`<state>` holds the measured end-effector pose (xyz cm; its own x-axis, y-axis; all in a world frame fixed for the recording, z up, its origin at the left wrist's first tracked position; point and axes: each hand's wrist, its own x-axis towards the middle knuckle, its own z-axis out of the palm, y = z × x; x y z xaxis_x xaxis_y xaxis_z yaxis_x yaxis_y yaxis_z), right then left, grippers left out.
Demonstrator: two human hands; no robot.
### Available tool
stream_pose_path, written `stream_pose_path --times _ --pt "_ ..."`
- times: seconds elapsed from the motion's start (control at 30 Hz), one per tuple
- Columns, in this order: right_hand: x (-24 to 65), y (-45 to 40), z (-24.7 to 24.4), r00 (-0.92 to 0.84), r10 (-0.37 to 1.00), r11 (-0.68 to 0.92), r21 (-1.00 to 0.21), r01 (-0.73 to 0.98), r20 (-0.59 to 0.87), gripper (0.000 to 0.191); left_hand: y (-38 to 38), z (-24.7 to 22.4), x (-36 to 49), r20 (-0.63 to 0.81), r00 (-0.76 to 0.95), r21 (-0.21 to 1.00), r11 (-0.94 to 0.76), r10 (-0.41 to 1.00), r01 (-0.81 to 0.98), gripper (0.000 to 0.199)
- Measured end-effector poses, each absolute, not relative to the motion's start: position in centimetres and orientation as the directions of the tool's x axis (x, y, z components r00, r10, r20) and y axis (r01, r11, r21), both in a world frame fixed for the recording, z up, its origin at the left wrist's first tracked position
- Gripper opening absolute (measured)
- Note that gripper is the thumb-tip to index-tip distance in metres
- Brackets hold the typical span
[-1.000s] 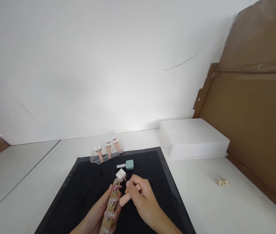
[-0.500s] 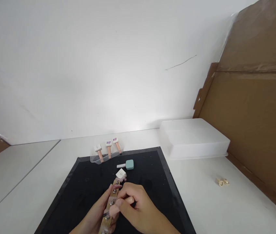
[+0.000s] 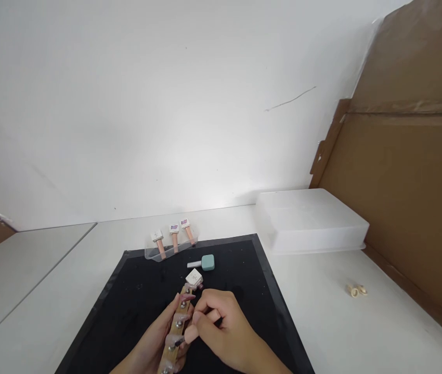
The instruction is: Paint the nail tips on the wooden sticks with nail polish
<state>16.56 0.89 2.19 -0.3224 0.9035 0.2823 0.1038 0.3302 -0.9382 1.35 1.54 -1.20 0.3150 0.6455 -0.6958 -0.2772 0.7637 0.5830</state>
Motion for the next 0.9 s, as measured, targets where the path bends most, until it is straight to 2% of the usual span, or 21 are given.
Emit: stream_pose_path --times 0.2,0.37,0.53,0.73,0.9 --pt "16.50 1.08 2.04 -0.300 0.926 0.273 -0.954 0.121 0.227 0.018 1.58 -1.35 1.29 -0.651 0.349 0.604 0.739 0.674 -0.299 0.044" --pt "16.54 1.07 2.03 -0.299 0.933 0.223 -0.974 0.044 0.200 0.016 1.63 -1.91 1.01 -0.611 0.404 0.602 0.731 0.681 -0.322 0.045" --pt "16.74 1.03 1.76 -0.231 0.937 0.289 -0.952 0.098 0.261 0.021 1.46 -1.68 1.09 -0.629 0.382 0.601 0.735 0.677 -0.314 0.045" --pt "16.50 0.82 2.22 -0.314 0.911 0.300 -0.952 0.055 0.269 0.023 1.39 -1.03 1.43 -0.681 0.302 0.589 0.743 0.668 -0.316 0.040" --pt "16.33 0.64 2.57 -0.331 0.900 0.326 -0.942 0.076 0.285 0.021 1.44 -1.44 1.33 -0.654 0.281 0.595 0.708 0.702 -0.381 0.034"
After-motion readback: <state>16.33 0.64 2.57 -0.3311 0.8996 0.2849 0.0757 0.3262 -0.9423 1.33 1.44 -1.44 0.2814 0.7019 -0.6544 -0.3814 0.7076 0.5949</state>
